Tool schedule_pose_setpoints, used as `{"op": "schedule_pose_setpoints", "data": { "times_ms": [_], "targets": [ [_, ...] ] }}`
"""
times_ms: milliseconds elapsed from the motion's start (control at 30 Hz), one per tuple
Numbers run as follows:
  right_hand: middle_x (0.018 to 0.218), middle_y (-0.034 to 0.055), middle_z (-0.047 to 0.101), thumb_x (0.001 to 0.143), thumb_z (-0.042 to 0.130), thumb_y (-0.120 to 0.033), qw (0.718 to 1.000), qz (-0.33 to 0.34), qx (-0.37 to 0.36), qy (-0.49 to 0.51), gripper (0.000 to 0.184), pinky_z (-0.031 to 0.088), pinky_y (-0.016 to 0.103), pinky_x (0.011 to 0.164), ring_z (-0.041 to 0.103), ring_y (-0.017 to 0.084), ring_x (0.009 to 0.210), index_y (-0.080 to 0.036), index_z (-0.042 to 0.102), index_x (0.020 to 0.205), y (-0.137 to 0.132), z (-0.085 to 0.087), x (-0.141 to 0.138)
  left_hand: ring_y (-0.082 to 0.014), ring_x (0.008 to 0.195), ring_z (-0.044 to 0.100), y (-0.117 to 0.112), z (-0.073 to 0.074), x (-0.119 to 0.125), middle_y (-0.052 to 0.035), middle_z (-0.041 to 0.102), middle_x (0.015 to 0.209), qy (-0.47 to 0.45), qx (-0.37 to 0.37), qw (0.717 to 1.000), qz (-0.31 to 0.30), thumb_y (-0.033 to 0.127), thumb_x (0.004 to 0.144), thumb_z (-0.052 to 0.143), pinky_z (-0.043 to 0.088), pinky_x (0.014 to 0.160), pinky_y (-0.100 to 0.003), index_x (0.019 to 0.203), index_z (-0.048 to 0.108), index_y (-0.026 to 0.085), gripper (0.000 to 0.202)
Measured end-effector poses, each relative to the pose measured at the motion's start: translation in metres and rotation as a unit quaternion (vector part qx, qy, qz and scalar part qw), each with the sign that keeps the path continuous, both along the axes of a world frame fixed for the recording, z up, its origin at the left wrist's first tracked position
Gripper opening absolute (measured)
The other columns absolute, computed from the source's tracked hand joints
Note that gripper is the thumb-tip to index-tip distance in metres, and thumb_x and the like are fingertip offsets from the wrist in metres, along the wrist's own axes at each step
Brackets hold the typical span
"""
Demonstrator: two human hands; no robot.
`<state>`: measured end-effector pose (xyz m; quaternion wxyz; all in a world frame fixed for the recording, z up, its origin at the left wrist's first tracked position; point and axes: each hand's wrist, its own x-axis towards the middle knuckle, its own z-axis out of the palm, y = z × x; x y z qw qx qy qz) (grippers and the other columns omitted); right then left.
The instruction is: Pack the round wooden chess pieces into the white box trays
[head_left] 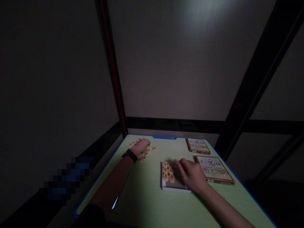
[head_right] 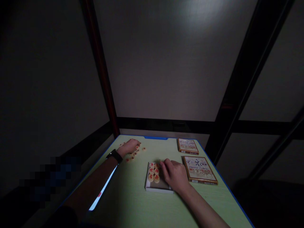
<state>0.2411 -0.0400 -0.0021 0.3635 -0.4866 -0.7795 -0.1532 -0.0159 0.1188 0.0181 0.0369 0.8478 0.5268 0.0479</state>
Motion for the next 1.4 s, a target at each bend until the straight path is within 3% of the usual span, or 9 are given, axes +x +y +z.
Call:
{"op": "schedule_pose_setpoints", "data": {
  "times_ms": [200,400,600,967,1400],
  "targets": [
    [0.053,0.0005,0.059,0.099,0.039,-0.036,1.000,0.009,0.006,0.003,0.039,0.028,0.024,0.050,0.054,0.011,0.045,-0.018,0.056,0.069,0.000,0.001,0.000,-0.0198,0.094,0.064,0.000,0.009,-0.008,-0.0082,0.071,0.099,-0.027,0.006,1.000,0.008,0.009,0.076,0.056,0.047,0.083,-0.026,0.095,0.070,0.018,0.024],
    [0.052,0.0002,0.058,0.099,0.039,-0.036,1.000,0.008,0.004,0.002,0.040,0.028,0.024,0.050,0.054,0.012,0.045,-0.018,0.057,0.069,0.000,0.000,0.000,-0.0182,0.086,0.065,0.002,0.022,-0.033,-0.0094,0.071,0.095,-0.032,0.011,0.998,0.049,0.011,0.079,0.054,0.047,0.077,-0.024,0.098,0.069,0.014,0.024],
    [0.051,-0.0002,0.056,0.099,0.039,-0.036,1.000,0.015,0.004,-0.004,0.040,0.028,0.025,0.050,0.053,0.012,0.044,-0.018,0.058,0.068,-0.001,0.001,-0.001,-0.0205,0.090,0.065,-0.002,0.024,-0.051,-0.0102,0.071,0.093,-0.001,0.001,0.998,0.059,0.011,0.074,0.061,0.046,0.078,-0.024,0.089,0.070,0.014,0.017],
    [0.051,0.0001,0.058,0.099,0.039,-0.036,1.000,0.027,-0.006,-0.007,0.040,0.029,0.024,0.050,0.055,0.012,0.045,-0.018,0.057,0.068,-0.002,0.003,0.000,-0.0190,0.091,0.065,0.005,0.011,-0.046,-0.0085,0.069,0.100,0.060,-0.015,0.997,0.042,0.005,0.075,0.055,0.047,0.077,-0.024,0.095,0.068,0.019,0.028],
    [0.052,0.0000,0.058,0.098,0.041,-0.034,0.999,0.029,-0.010,-0.011,0.038,0.029,0.023,0.050,0.053,0.012,0.044,-0.019,0.057,0.068,-0.003,0.005,-0.001,-0.0247,0.102,0.064,-0.002,0.012,-0.034,-0.0178,0.067,0.107,0.104,0.016,0.994,0.007,-0.002,0.075,0.052,0.048,0.088,-0.031,0.099,0.066,0.011,0.030]
  ]
}}
